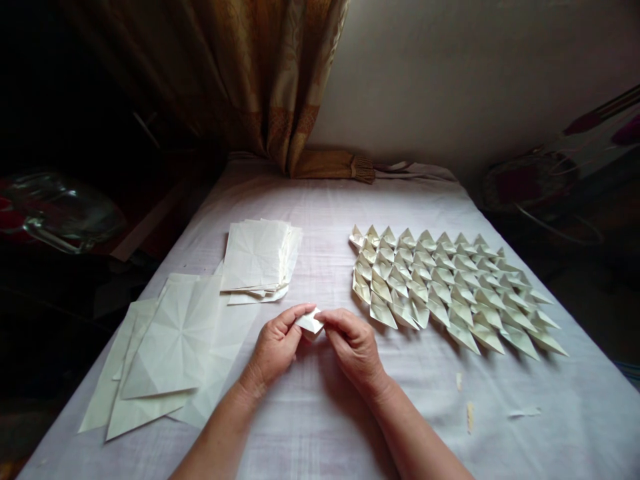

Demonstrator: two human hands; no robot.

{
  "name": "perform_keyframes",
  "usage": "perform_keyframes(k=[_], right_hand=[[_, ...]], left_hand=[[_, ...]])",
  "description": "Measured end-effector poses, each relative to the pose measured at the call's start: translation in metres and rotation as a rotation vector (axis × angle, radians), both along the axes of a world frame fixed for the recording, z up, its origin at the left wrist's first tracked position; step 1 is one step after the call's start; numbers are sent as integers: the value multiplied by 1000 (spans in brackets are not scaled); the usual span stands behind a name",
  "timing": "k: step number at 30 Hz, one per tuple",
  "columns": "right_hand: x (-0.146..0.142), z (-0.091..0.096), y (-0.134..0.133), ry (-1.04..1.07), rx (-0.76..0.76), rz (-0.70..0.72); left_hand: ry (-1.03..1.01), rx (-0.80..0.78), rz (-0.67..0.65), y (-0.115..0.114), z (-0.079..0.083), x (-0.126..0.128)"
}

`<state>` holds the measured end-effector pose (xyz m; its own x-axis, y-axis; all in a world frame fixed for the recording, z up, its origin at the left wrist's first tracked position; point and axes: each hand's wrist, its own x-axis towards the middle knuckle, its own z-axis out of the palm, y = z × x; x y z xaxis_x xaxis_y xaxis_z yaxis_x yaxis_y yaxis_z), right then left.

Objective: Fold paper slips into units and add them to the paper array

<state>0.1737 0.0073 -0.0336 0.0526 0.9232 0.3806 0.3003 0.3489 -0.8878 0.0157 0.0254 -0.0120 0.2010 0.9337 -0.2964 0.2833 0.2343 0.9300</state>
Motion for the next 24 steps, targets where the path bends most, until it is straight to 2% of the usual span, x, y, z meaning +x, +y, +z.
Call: perform_keyframes(k=[5, 10, 15, 24], right_hand=[[3, 1, -1, -83, 36, 23], [3, -2, -2, -197, 101, 17], [2, -2, -4, -269, 114, 34], [4, 1, -4, -292, 133, 47]], left_hand=[[-110, -118, -89, 4, 9, -8], [-155, -142, -179, 7, 11, -15], [-176, -137, -106, 7, 7, -12], [-137, -158, -52, 7, 6, -8]])
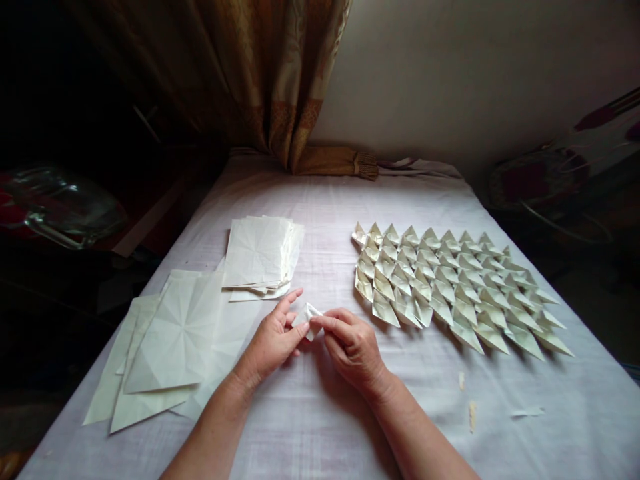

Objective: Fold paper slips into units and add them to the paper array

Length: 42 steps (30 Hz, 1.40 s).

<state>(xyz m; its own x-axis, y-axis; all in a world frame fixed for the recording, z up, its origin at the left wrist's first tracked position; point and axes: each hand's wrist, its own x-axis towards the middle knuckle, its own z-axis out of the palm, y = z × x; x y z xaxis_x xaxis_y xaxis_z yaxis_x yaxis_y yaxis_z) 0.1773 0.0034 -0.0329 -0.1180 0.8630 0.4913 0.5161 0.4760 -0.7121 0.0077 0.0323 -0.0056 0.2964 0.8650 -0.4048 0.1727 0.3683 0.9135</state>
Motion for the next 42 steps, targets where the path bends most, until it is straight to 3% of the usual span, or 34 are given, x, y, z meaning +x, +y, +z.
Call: perform_keyframes(k=[3, 7, 12, 17, 25, 29, 35, 42], right_hand=[[0, 2, 0, 61, -35, -16], [0, 6, 1, 151, -188, -77], [1, 9, 3, 75, -186, -81], [1, 6, 4, 145, -251, -89], [0, 4, 3, 198, -211, -99], [-1, 8, 3, 229, -220, -64], [-6, 12, 2, 175, -154, -84], [-6, 14, 2, 179, -129, -86]], left_hand=[[1, 5, 14, 1, 0, 0], [-14, 7, -2, 1, 1, 0], [-19, 17, -1, 0, 3, 0], [-29, 30, -15, -1, 3, 1], [-35, 65, 40, 0, -5, 2], [-30, 87, -27, -3, -4, 4], [-7, 276, -101, -6, -6, 6], [-10, 282, -136, -6, -9, 5]])
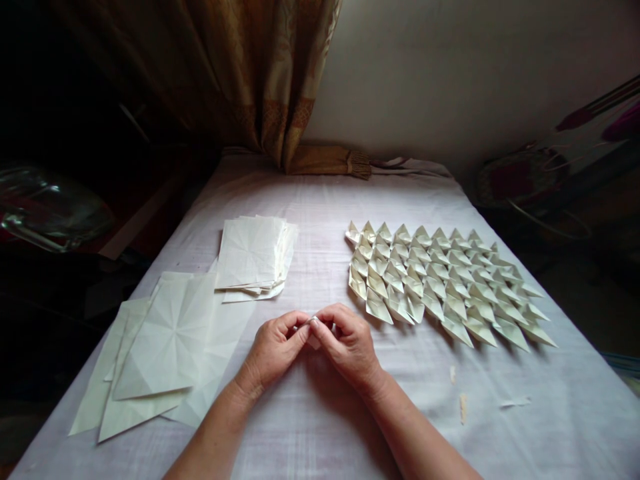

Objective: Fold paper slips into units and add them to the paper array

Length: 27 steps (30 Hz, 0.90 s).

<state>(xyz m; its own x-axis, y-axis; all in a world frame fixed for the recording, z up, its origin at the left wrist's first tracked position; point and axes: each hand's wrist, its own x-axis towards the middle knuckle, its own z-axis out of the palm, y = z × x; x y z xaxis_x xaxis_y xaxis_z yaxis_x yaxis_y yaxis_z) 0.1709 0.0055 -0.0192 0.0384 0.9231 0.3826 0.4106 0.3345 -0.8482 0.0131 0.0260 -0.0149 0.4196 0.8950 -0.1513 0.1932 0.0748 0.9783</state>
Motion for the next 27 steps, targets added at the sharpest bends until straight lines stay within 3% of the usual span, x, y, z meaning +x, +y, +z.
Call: perform_keyframes(k=[18, 23, 27], right_hand=[[-7, 0, -4, 124, -60, -60], [-7, -3, -2, 257, -120, -117], [-3, -8, 1, 360, -255, -92]], left_hand=[[-3, -25, -25, -1, 3, 1], [-22, -158, 56, -3, -2, 2], [-48, -253, 123, -1, 5, 5]])
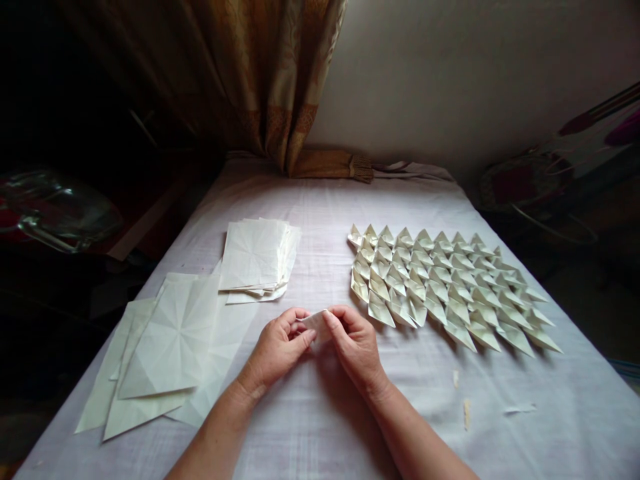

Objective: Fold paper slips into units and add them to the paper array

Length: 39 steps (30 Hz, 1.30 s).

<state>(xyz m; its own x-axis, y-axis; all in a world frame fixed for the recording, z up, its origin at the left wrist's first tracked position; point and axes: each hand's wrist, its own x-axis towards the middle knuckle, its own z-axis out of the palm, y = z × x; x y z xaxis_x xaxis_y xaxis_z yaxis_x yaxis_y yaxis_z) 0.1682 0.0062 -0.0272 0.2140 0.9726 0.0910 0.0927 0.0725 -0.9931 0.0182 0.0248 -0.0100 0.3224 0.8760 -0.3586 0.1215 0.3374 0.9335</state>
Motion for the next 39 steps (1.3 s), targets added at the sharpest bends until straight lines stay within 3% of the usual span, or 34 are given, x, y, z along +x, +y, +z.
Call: perform_keyframes(k=[4, 12, 23, 34, 39], right_hand=[[3, -2, 3, 39, -80, 78], [2, 1, 3, -25, -58, 34], [2, -2, 3, -71, -44, 45], [1, -5, 5, -67, -40, -29], [3, -6, 4, -96, -36, 21]], left_hand=[[-5, -22, 12, 1, 5, 1], [111, 52, 12, 3, 1, -3], [91, 31, 16, 4, 7, -4], [57, -16, 13, -1, 1, 5], [59, -58, 76, -2, -3, 7]])
